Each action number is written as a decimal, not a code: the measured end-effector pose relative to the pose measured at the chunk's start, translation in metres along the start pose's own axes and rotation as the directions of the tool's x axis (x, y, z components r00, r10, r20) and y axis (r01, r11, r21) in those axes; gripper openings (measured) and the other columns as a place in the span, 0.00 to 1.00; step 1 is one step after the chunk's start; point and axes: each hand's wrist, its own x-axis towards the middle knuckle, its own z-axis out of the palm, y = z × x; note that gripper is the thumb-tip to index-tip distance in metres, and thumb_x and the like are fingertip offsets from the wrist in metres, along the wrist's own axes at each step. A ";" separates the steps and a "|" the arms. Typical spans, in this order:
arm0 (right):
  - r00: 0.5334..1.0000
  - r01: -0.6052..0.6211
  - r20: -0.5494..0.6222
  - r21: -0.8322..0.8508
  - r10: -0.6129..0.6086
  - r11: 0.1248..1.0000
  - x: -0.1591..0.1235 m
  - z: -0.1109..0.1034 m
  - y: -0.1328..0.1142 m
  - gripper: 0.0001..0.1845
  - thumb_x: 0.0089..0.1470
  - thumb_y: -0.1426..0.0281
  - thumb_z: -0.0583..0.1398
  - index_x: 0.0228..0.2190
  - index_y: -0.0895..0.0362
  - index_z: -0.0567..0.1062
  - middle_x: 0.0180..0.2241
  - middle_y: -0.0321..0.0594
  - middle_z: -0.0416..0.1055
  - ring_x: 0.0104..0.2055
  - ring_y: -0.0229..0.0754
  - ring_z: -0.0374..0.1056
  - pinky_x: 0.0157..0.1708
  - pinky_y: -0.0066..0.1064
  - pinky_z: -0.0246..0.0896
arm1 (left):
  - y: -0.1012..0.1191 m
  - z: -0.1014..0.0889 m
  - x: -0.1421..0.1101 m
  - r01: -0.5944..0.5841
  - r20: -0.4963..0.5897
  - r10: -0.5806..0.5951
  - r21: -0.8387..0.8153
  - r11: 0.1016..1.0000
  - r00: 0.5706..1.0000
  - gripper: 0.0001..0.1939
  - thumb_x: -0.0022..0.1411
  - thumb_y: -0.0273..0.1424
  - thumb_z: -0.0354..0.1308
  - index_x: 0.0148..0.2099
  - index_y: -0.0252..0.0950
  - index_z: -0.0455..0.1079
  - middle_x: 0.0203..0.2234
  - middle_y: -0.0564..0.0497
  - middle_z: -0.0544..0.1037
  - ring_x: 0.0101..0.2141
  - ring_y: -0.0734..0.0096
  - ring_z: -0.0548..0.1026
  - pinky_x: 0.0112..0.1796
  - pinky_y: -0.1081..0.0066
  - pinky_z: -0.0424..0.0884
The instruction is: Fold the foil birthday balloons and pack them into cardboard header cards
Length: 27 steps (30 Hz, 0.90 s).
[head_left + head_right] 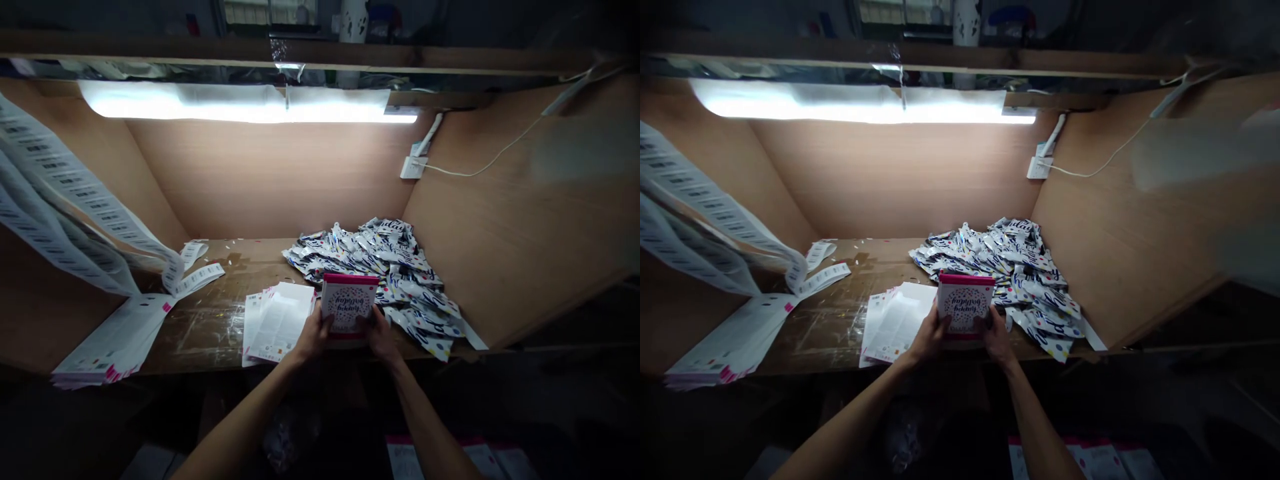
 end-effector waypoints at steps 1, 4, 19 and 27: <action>1.000 -0.018 0.005 0.016 0.018 1.000 -0.004 -0.002 -0.004 0.29 0.52 0.48 0.68 0.49 0.51 0.73 0.49 0.44 0.79 0.51 0.53 0.74 0.52 0.44 0.72 | 0.004 -0.002 -0.001 -0.015 0.038 0.018 -0.066 0.998 0.999 0.19 0.68 0.35 0.58 0.59 0.38 0.68 0.52 0.43 0.79 0.55 0.53 0.75 0.56 0.57 0.73; 0.994 -0.036 0.103 0.084 0.027 0.996 -0.016 -0.009 -0.033 0.28 0.52 0.51 0.70 0.50 0.50 0.74 0.48 0.42 0.80 0.49 0.53 0.75 0.49 0.44 0.74 | 0.037 -0.014 0.001 -0.044 0.131 0.092 -0.331 0.942 0.987 0.22 0.64 0.37 0.65 0.58 0.37 0.69 0.52 0.43 0.80 0.52 0.53 0.78 0.54 0.57 0.75; 0.956 -0.014 -0.269 0.358 0.118 0.933 -0.062 0.057 -0.026 0.22 0.48 0.49 0.71 0.37 0.51 0.78 0.28 0.39 0.76 0.29 0.45 0.73 0.26 0.34 0.71 | 0.082 0.035 -0.020 -0.089 -0.212 -0.221 -0.882 0.463 0.952 0.22 0.62 0.41 0.70 0.54 0.44 0.70 0.53 0.48 0.80 0.56 0.60 0.77 0.58 0.59 0.74; 0.976 0.061 -0.216 0.232 -0.009 0.971 -0.011 -0.033 -0.079 0.25 0.41 0.60 0.77 0.41 0.54 0.82 0.32 0.40 0.82 0.35 0.49 0.78 0.33 0.37 0.76 | 0.035 -0.001 -0.027 0.299 -0.348 -0.508 -0.505 0.810 0.788 0.26 0.55 0.34 0.73 0.52 0.39 0.67 0.54 0.41 0.75 0.57 0.56 0.74 0.57 0.59 0.71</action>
